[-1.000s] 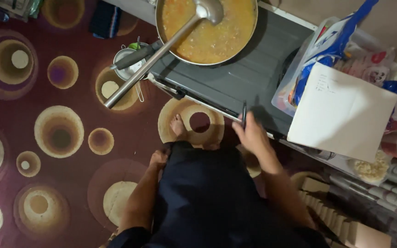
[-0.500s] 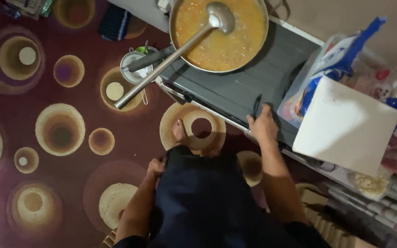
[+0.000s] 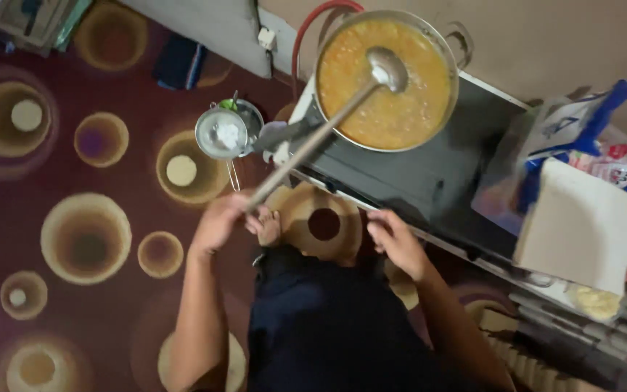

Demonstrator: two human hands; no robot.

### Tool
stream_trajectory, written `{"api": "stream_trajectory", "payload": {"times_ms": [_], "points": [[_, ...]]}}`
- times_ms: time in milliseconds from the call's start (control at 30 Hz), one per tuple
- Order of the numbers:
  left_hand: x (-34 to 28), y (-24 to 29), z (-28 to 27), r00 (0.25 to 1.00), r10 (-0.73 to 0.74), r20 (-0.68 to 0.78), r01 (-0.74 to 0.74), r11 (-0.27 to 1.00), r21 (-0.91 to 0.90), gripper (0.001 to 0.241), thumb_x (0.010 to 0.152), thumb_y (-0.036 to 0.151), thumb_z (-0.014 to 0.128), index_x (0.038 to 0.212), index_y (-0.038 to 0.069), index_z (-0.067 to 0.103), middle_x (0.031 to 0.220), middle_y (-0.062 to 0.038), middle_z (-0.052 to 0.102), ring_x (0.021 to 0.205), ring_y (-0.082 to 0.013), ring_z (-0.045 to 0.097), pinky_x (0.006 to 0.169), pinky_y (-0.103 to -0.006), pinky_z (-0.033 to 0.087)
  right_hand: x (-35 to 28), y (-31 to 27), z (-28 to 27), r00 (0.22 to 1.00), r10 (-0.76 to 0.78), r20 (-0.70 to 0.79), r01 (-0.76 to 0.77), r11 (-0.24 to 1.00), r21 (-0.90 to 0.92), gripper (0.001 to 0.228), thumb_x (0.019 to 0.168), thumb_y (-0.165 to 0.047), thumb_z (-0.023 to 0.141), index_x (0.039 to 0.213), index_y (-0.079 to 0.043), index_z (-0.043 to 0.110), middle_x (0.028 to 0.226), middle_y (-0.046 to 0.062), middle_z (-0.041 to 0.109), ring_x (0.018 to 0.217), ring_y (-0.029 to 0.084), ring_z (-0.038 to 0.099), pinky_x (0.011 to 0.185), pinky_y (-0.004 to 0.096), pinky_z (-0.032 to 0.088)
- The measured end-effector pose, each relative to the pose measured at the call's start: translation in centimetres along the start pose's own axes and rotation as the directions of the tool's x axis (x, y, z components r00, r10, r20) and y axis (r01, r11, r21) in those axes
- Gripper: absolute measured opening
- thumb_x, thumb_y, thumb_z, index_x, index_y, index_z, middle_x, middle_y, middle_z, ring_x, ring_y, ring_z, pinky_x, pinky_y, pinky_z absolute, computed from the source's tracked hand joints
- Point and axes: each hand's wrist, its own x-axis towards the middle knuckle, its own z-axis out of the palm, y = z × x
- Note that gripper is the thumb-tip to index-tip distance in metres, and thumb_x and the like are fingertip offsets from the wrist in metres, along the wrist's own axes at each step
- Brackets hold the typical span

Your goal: Writing notes on a notepad and stirring a large pot of soup on a stove.

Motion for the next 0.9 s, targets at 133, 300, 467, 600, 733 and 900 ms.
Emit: {"api": "stream_trajectory", "payload": {"times_ms": [133,300,467,600,733,900], "points": [[-0.2,7.0,2.9,0.927,-0.148,0.344,-0.084,0.814,0.575,0.035,0.084,0.005,0.075,0.118,-0.001,0.073,0.074,-0.026,0.076,0.058,-0.0308,0.076,0.061,-0.0396,0.065,4.6,-7.2,6.4,0.999,0.02,-0.036,0.001,0.862,0.506,0.053,0.106,-0.033,0.051,0.151,-0.011,0.036,0.129,0.025,0.053,0.109,0.04,0.061,0.084,0.062,0.055],[1.0,8.7,5.3,0.631,-0.222,0.743,-0.528,0.579,0.622,0.05,0.094,0.044,0.066,0.121,0.002,0.068,0.092,-0.024,0.077,0.091,-0.0448,0.075,0.079,-0.0584,0.059,6.8,-13.5,9.5,0.977,0.125,-0.17,0.05,0.648,0.76,0.08,0.097,-0.021,0.068,0.156,-0.014,0.014,0.153,0.033,0.042,0.132,0.058,0.05,0.092,0.08,0.044],[8.3,8.4,1.4,0.674,0.185,0.716,-0.736,0.262,0.625,0.037,0.09,0.033,0.072,0.118,0.009,0.073,0.106,-0.019,0.075,0.101,-0.0397,0.07,0.086,-0.0525,0.059,5.7,-4.7,5.1,0.869,-0.329,-0.37,0.274,0.942,-0.194,0.078,0.089,0.009,0.062,0.152,0.009,0.016,0.14,0.039,0.039,0.132,0.062,0.041,0.108,0.074,0.033],[16.0,7.3,-1.0,0.689,0.319,0.651,-0.685,-0.009,0.729,0.046,0.095,0.05,0.067,0.122,0.013,0.067,0.111,-0.008,0.066,0.102,-0.0307,0.069,0.085,-0.0411,0.059,-1.7,-14.1,4.5,0.884,0.014,-0.468,-0.185,0.929,-0.32,0.063,0.104,-0.022,0.056,0.161,-0.016,0.03,0.141,0.034,0.053,0.122,0.059,0.056,0.1,0.071,0.045],[18.2,4.5,0.3,0.876,-0.021,0.482,-0.475,0.139,0.869,0.074,0.09,0.056,0.07,0.142,0.007,0.053,0.135,-0.024,0.058,0.11,-0.0515,0.066,0.086,-0.0606,0.059,-4.7,-15.4,4.5,0.767,0.189,-0.613,-0.38,0.904,-0.197,0.052,0.103,-0.036,0.061,0.152,-0.029,0.045,0.111,0.03,0.068,0.096,0.047,0.067,0.089,0.058,0.052],[18.4,3.7,1.5,0.899,-0.155,0.409,-0.403,0.072,0.913,0.058,0.101,0.055,0.055,0.134,0.007,0.055,0.121,-0.023,0.068,0.102,-0.0493,0.071,0.085,-0.0593,0.058,-0.7,-14.5,2.4,0.737,0.204,-0.645,-0.389,0.908,-0.157,0.048,0.107,-0.043,0.055,0.153,-0.041,0.04,0.12,0.031,0.068,0.115,0.049,0.064,0.101,0.06,0.049]]}}
